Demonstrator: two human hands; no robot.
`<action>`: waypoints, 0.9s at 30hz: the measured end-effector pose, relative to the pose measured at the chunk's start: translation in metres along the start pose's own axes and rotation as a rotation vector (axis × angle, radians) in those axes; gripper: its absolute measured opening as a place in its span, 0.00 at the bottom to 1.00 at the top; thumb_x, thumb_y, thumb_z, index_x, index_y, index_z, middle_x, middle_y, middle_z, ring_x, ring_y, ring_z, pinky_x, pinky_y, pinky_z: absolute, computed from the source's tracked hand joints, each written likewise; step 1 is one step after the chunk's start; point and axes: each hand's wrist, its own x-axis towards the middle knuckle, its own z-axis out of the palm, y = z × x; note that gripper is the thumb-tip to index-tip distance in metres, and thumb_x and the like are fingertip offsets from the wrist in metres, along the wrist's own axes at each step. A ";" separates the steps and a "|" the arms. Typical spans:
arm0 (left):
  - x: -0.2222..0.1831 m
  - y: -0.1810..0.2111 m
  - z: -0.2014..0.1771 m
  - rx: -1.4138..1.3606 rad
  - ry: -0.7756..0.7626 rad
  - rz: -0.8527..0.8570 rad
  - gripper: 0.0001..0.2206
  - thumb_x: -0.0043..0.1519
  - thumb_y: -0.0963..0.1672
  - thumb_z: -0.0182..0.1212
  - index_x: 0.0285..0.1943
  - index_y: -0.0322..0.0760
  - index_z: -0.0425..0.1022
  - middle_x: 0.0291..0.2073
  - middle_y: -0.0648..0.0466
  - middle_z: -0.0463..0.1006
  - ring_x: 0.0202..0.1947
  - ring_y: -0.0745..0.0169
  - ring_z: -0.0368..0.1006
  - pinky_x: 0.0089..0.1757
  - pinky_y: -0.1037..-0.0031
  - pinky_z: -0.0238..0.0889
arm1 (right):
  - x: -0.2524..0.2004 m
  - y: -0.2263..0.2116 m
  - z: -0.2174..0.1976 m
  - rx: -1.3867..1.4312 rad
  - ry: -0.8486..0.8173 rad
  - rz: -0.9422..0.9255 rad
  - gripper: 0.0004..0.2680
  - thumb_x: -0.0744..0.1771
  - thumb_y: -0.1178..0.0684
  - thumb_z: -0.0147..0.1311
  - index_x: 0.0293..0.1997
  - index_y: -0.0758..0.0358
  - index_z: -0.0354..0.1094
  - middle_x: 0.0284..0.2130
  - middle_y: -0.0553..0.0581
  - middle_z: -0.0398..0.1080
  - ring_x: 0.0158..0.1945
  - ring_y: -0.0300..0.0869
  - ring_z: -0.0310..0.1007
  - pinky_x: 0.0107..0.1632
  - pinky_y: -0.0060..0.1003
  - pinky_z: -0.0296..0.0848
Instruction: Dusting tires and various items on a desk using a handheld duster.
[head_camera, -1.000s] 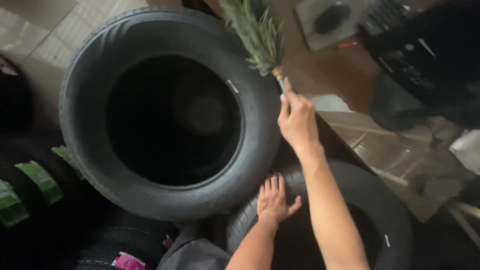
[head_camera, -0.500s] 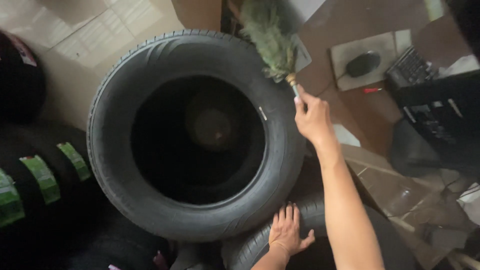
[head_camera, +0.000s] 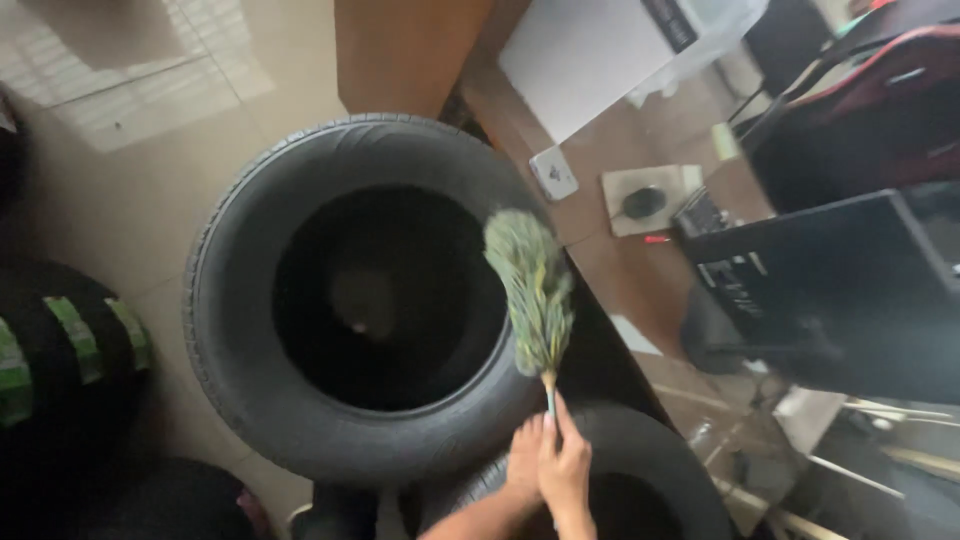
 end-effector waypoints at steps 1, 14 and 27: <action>-0.006 -0.010 -0.031 -0.011 0.006 0.008 0.21 0.67 0.48 0.53 0.68 0.33 0.68 0.61 0.39 0.71 0.64 0.38 0.64 0.59 0.49 0.59 | -0.014 0.021 -0.001 -0.011 0.009 -0.005 0.16 0.69 0.52 0.47 0.66 0.59 0.68 0.40 0.73 0.77 0.42 0.58 0.83 0.48 0.44 0.78; -0.195 -0.279 -0.370 0.426 0.232 0.258 0.22 0.49 0.46 0.64 0.53 0.37 0.74 0.57 0.46 0.72 0.57 0.39 0.71 0.53 0.56 0.67 | -0.231 0.076 0.066 0.041 -0.118 -0.298 0.14 0.69 0.55 0.49 0.62 0.64 0.67 0.41 0.74 0.75 0.47 0.63 0.77 0.44 0.45 0.76; -0.177 -0.409 -0.320 0.297 -0.002 -0.160 0.25 0.55 0.50 0.68 0.59 0.35 0.77 0.58 0.42 0.77 0.61 0.40 0.72 0.60 0.60 0.67 | -0.273 0.002 0.148 0.179 -0.227 -0.729 0.17 0.68 0.59 0.50 0.65 0.68 0.64 0.47 0.77 0.74 0.50 0.66 0.74 0.49 0.47 0.75</action>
